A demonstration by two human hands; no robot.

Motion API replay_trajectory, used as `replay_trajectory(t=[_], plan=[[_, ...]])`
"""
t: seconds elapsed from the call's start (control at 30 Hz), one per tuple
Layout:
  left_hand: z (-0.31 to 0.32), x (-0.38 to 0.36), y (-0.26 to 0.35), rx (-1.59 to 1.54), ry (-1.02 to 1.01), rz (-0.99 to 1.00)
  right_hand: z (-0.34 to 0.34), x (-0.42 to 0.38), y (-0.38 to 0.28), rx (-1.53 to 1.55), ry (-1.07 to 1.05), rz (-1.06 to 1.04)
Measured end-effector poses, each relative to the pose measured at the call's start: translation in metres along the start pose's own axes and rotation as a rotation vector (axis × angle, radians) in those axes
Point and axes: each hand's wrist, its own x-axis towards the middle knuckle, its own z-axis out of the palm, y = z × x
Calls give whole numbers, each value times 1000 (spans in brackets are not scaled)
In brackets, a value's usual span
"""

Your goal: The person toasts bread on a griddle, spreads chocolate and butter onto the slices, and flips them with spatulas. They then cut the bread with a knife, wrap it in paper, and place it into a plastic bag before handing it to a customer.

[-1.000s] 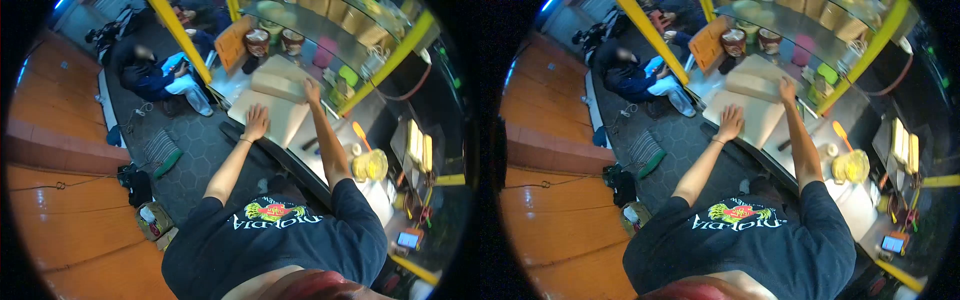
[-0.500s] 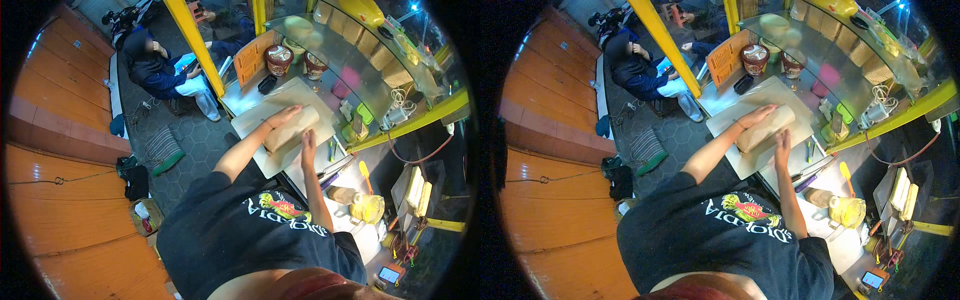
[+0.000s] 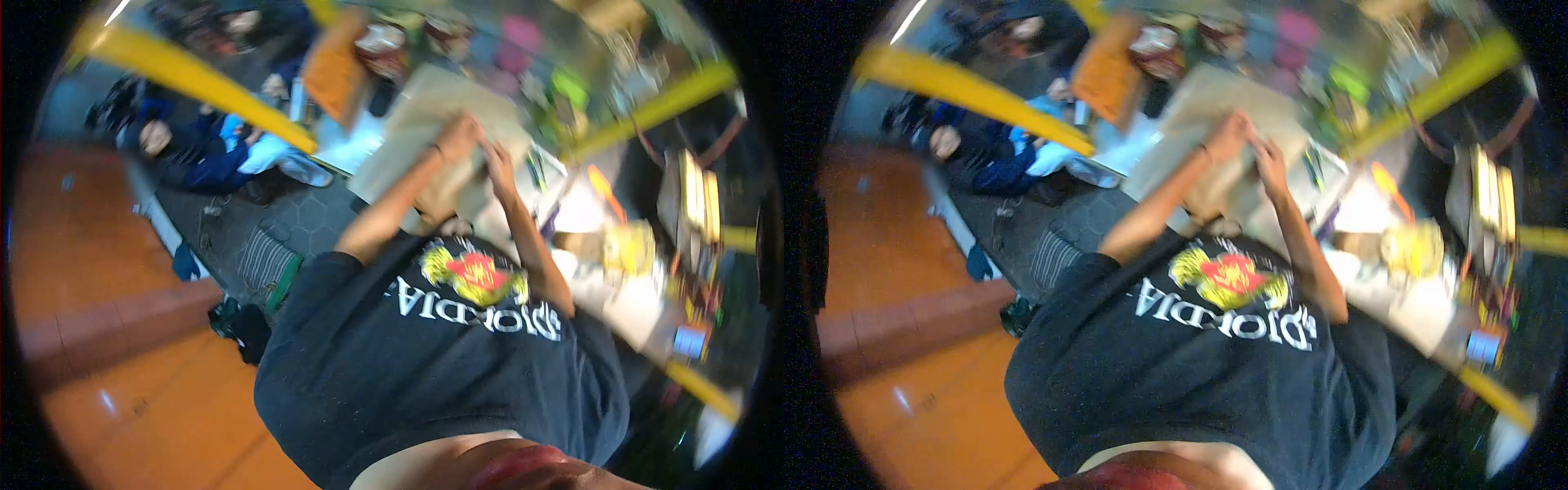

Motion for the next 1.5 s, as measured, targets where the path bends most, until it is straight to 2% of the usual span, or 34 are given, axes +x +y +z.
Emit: replay_trajectory(t=[0.03,0.07,0.1,0.13,0.2,0.23,0.3,0.33,0.4,0.43,0.47,0.5,0.53,0.57,0.63,0.67,0.7,0.73,0.8,0.83,0.87,0.97,1.0,1.07,1.13,1.2,1.23,1.27,1.3,1.33,1.37,1.4,1.43,1.5], plan=[[-8,-2,17,-45,-2,-1,2,13,16,-94,117,-326],[-12,1,19,203,3,136,-4,2,-9,-47,3,-89],[-11,0,17,449,23,288,-7,1,-10,-46,12,-86],[-9,-7,19,432,-18,297,-5,3,-8,1,69,-155],[-15,-2,32,599,3,298,4,-3,-6,66,228,-315],[-16,7,37,592,-7,317,3,-4,-6,9,228,-355],[-10,-1,36,541,-128,129,-7,-11,1,-230,176,-315],[-9,-3,32,536,-142,127,-12,-9,1,-357,171,-298],[-12,9,24,408,-287,166,-35,-4,6,-362,206,-268],[-12,13,15,301,-367,85,-53,-2,16,-671,391,-513],[-13,18,15,307,-365,82,-69,-6,11,-807,554,-489],[-13,20,17,195,-420,-1,-76,-14,2,-1004,717,-387],[-13,20,18,81,-477,-86,-88,-11,15,-1091,671,-269],[-13,20,19,82,-482,-92,-98,-6,27,-1131,618,-319],[-10,19,20,57,-411,15,-110,1,41,-1170,568,-357],[-9,17,20,59,-422,17,-114,5,42,-903,509,-260],[-10,13,20,-17,-349,-15,-116,5,36,-634,451,-170],[-11,15,20,-94,-273,-43,-119,4,30,-632,464,-173],[-15,17,10,-71,-336,-63,-118,-15,14,374,124,-8],[-17,21,5,-50,-390,-88,-106,-28,-12,442,88,26],[-19,23,8,-49,-395,-84,-108,-27,-8,372,-61,32],[-18,19,6,6,-401,-59,-89,-27,-27,139,-235,110],[-17,18,2,8,-400,-60,-84,-25,-25,138,-237,103],[-20,32,-5,24,-375,-40,-73,-11,-27,-98,-311,96],[-18,20,6,-28,-371,-46,-68,-6,-19,-82,-334,82],[-20,19,14,-6,-356,-42,-68,10,-19,-196,-387,117],[-20,17,11,2,-355,-48,-64,5,-28,-195,-337,10],[-20,19,9,10,-352,-49,-60,11,-27,-205,-350,-7],[-20,18,10,-7,-358,-87,-59,17,-13,-278,-276,-145],[-18,15,9,-49,-361,-59,-61,21,-6,-347,-209,-285],[-18,16,6,-83,-341,-30,-64,16,-10,-394,-177,-332],[-15,18,-15,11,-289,-8,-57,13,-16,-431,-174,-406],[-19,16,-8,-60,-304,-60,-49,9,-16,-393,-141,-407],[-24,15,4,-20,-307,109,-42,-2,-21,-415,-68,-381]])
